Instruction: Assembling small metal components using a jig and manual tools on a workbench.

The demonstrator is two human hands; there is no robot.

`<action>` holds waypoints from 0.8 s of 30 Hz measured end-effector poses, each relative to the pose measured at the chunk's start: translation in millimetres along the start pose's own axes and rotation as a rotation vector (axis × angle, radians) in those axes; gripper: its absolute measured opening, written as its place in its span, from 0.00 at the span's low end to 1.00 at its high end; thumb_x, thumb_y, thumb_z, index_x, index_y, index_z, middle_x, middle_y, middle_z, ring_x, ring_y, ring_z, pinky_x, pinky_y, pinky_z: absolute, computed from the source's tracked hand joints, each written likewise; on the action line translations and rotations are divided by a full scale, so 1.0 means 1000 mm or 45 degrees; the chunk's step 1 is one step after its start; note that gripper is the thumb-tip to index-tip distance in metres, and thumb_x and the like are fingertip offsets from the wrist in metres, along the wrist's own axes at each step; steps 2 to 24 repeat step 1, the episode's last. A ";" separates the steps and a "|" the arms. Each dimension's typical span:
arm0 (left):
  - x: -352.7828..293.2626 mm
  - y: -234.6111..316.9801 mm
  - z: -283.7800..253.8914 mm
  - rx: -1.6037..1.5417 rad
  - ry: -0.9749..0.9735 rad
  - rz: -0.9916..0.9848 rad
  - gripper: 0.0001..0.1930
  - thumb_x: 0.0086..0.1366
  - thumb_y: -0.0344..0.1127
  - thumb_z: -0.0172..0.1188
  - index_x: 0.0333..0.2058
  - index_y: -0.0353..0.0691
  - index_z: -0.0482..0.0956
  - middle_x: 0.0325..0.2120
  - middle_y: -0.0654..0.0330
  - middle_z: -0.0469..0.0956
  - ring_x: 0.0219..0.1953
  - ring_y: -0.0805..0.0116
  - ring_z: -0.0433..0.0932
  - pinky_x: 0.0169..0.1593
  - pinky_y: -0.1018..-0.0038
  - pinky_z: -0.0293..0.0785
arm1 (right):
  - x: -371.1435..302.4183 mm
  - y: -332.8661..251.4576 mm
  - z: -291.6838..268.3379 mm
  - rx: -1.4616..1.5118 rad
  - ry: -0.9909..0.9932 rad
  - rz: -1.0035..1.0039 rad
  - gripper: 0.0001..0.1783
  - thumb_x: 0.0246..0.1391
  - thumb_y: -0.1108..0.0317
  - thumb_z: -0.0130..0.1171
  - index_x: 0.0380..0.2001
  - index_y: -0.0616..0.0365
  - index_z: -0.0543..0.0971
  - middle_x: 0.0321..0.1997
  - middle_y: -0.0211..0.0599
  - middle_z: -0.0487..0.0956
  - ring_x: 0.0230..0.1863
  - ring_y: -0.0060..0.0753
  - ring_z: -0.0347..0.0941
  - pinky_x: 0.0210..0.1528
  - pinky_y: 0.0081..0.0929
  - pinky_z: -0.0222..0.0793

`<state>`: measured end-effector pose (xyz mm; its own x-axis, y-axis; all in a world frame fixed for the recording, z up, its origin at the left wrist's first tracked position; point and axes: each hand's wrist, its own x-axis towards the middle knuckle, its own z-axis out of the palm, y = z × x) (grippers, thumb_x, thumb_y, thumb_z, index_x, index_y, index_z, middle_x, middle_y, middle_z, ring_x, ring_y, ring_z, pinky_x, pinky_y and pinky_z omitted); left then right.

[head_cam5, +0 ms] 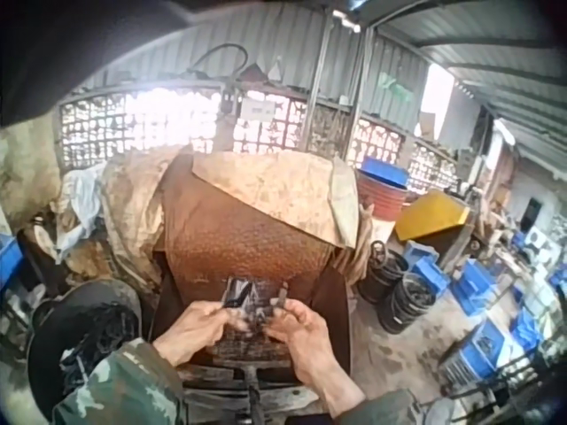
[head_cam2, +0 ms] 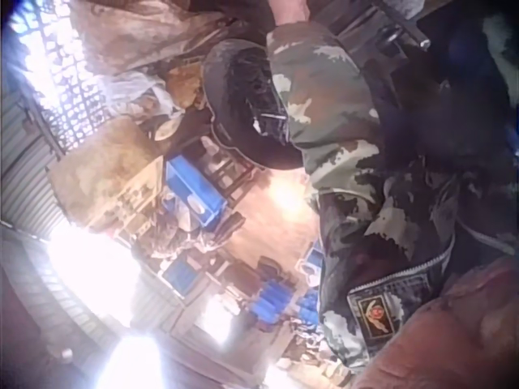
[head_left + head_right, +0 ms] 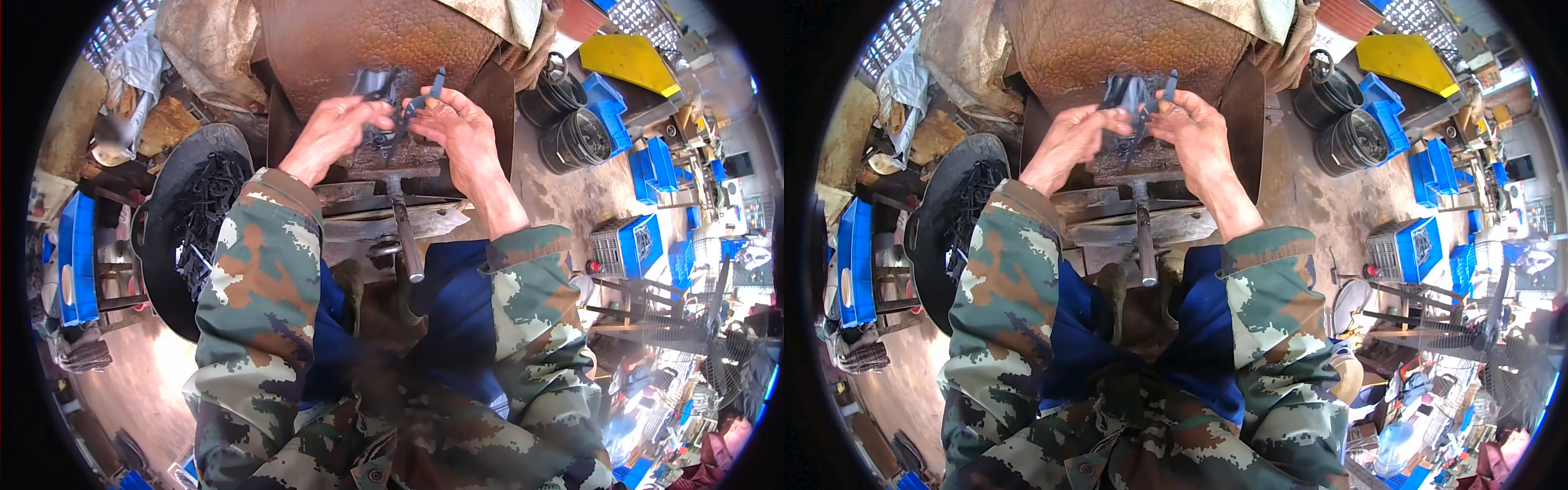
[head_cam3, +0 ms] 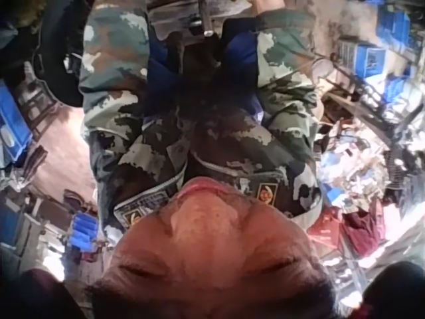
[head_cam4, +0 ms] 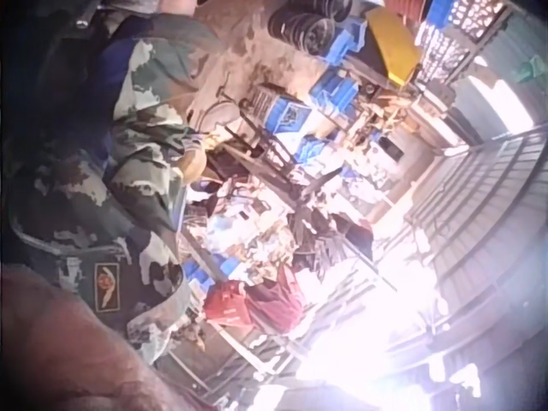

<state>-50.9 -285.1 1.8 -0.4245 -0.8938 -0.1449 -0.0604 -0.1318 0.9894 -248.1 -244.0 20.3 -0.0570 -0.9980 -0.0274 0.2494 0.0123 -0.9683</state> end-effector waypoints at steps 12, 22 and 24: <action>0.003 -0.001 -0.006 0.141 0.111 0.058 0.16 0.69 0.44 0.56 0.42 0.34 0.80 0.34 0.64 0.82 0.18 0.85 0.58 0.20 0.83 0.56 | 0.000 0.000 -0.001 -0.003 0.002 0.001 0.13 0.65 0.70 0.53 0.50 0.63 0.74 0.45 0.44 0.81 0.42 0.31 0.78 0.49 0.30 0.77; 0.003 -0.001 -0.006 0.141 0.111 0.058 0.16 0.69 0.44 0.56 0.42 0.34 0.80 0.34 0.64 0.82 0.18 0.85 0.58 0.20 0.83 0.56 | 0.000 0.000 -0.001 -0.003 0.002 0.001 0.13 0.65 0.70 0.53 0.50 0.63 0.74 0.45 0.44 0.81 0.42 0.31 0.78 0.49 0.30 0.77; 0.003 -0.001 -0.006 0.141 0.111 0.058 0.16 0.69 0.44 0.56 0.42 0.34 0.80 0.34 0.64 0.82 0.18 0.85 0.58 0.20 0.83 0.56 | 0.000 0.000 -0.001 -0.003 0.002 0.001 0.13 0.65 0.70 0.53 0.50 0.63 0.74 0.45 0.44 0.81 0.42 0.31 0.78 0.49 0.30 0.77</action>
